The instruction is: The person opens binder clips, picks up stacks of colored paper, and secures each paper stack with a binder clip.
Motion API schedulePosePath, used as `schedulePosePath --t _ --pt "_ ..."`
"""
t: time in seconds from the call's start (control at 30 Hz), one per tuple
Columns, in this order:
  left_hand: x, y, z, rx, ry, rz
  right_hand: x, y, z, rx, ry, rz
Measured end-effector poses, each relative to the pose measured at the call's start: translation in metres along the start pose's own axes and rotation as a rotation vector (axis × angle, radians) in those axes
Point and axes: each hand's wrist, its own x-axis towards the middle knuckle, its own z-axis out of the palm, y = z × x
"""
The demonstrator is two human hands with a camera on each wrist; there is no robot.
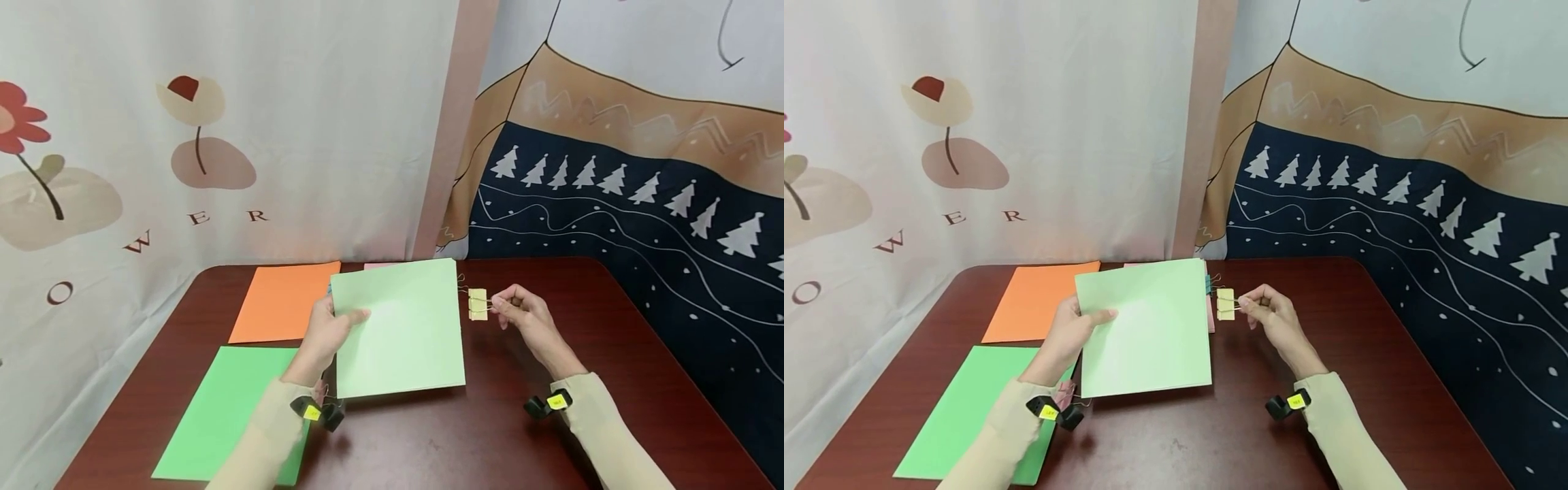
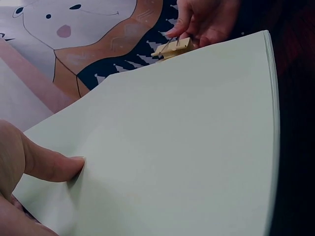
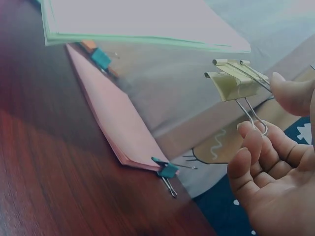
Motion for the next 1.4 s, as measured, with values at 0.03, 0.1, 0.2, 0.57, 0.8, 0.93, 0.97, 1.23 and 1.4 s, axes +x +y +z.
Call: schedulePosePath --t 0.03,0.1,0.2,0.57,0.8,0.93,0.97,1.23,1.4 --pt "0.0 0.0 0.0 -0.002 0.007 -0.007 0.0 0.0 0.001 0.002 -0.003 0.003" --pt "0.0 -0.001 0.0 -0.001 0.015 -0.009 -0.001 0.001 0.003 0.002 -0.002 0.01" --pt "0.0 -0.001 0.001 0.0 0.013 -0.008 -0.001 0.001 0.006 0.002 0.011 0.023" --pt "0.0 -0.001 0.002 0.008 0.005 0.008 -0.003 0.0 0.015 0.004 0.012 0.064" --pt "-0.001 -0.001 0.004 -0.015 0.004 0.002 -0.004 0.0 0.023 0.016 0.0 0.092" --pt "-0.003 -0.001 0.006 -0.027 0.007 0.0 -0.005 0.001 0.027 0.028 -0.012 0.099" --pt "-0.003 -0.002 0.006 -0.029 0.007 0.003 -0.005 0.001 0.027 0.037 -0.021 0.102" --pt "-0.001 -0.005 0.006 -0.014 -0.003 0.01 -0.003 0.002 0.026 0.138 -0.117 0.206" --pt "0.0 -0.004 -0.001 0.023 -0.105 -0.004 -0.001 0.0 0.021 -0.019 -0.139 0.259"
